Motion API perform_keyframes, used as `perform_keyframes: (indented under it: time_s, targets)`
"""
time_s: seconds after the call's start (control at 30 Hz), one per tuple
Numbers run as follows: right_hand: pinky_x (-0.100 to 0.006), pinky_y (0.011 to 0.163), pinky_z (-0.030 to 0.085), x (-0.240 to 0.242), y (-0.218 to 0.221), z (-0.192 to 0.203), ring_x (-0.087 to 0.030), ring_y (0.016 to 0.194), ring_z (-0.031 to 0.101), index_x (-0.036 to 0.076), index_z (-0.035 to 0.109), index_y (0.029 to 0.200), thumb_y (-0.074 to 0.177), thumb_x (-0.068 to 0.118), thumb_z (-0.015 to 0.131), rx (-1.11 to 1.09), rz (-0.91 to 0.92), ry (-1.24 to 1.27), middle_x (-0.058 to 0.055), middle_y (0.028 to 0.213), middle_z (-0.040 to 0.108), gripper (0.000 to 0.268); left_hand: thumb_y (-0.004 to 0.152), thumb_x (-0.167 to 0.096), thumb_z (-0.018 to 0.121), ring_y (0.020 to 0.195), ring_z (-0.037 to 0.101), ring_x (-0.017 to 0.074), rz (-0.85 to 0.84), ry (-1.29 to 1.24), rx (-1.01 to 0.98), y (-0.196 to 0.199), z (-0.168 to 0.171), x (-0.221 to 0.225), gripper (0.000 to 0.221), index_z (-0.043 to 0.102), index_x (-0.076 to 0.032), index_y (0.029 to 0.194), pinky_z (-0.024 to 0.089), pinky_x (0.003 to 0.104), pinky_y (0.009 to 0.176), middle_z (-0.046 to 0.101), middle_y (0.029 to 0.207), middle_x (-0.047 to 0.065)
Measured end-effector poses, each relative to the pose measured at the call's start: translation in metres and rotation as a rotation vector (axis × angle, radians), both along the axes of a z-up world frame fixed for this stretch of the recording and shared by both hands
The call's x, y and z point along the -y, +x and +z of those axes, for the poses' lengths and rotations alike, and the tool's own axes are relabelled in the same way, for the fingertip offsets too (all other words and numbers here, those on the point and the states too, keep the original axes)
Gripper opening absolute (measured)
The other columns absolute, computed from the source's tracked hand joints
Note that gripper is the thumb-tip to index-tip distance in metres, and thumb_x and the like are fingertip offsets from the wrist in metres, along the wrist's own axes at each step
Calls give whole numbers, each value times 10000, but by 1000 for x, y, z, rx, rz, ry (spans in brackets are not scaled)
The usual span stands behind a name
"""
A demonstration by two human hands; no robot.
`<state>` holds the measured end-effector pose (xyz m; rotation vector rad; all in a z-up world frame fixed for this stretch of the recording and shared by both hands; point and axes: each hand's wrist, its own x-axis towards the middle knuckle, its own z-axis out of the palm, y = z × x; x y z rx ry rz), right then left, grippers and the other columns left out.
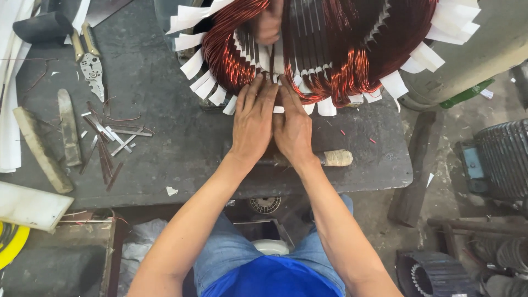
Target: Repairing an electric motor stator by seating copper coils and insulation using a hammer and wooden drift.
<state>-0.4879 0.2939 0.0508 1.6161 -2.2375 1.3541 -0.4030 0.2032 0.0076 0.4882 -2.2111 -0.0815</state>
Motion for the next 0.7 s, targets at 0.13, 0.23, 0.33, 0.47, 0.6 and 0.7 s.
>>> perform_keyframes:
  time_s: [0.13, 0.23, 0.33, 0.47, 0.6, 0.7]
  targets:
    - [-620, 1151, 514, -3, -2, 4, -520, 1432, 553, -78, 544, 1541, 868, -150, 574, 47, 95, 35, -295, 1593, 543, 677, 958, 70, 624, 1540, 472, 357, -24, -1, -9, 0, -4, 1, 571, 540, -15, 1516, 311, 518, 1291, 685, 1470, 238]
    - [-578, 1165, 517, -2, -18, -13, -468, 1454, 557, -27, 551, 1560, 848, -129, 585, 60, 125, 63, -225, 1616, 545, 719, 889, 100, 655, 1519, 497, 364, -36, -2, -24, -2, -2, -2, 609, 550, -8, 1479, 302, 538, 1288, 696, 1432, 253]
    - [-541, 1156, 536, -6, -30, -33, -426, 1446, 582, 15, 573, 1554, 831, -95, 600, 78, 123, 91, -174, 1603, 567, 732, 860, 112, 653, 1492, 525, 355, -90, 13, -49, -1, -4, 0, 613, 559, -13, 1453, 300, 549, 1291, 700, 1415, 250]
    - [-549, 1150, 529, -4, -26, -31, -431, 1432, 589, 17, 583, 1542, 815, -54, 617, 114, 102, 102, -188, 1582, 572, 731, 827, 106, 660, 1470, 545, 326, -185, 86, -86, 0, -7, 6, 572, 579, -20, 1379, 301, 538, 1304, 700, 1406, 234]
    - [-547, 1171, 521, 2, -24, -31, -424, 1440, 578, 30, 568, 1561, 831, -49, 632, 75, 86, 130, -173, 1604, 555, 738, 801, 64, 726, 1438, 568, 330, -130, 23, 17, 3, 2, 1, 554, 564, 0, 1327, 302, 523, 1298, 714, 1337, 262]
    - [-565, 1129, 546, -6, -24, -19, -421, 1413, 604, 47, 582, 1556, 912, -34, 624, 20, 108, 106, -149, 1578, 591, 650, 773, 93, 741, 1456, 558, 383, -82, -90, 99, 1, 6, -11, 645, 526, 27, 1377, 289, 568, 1300, 709, 1321, 322]
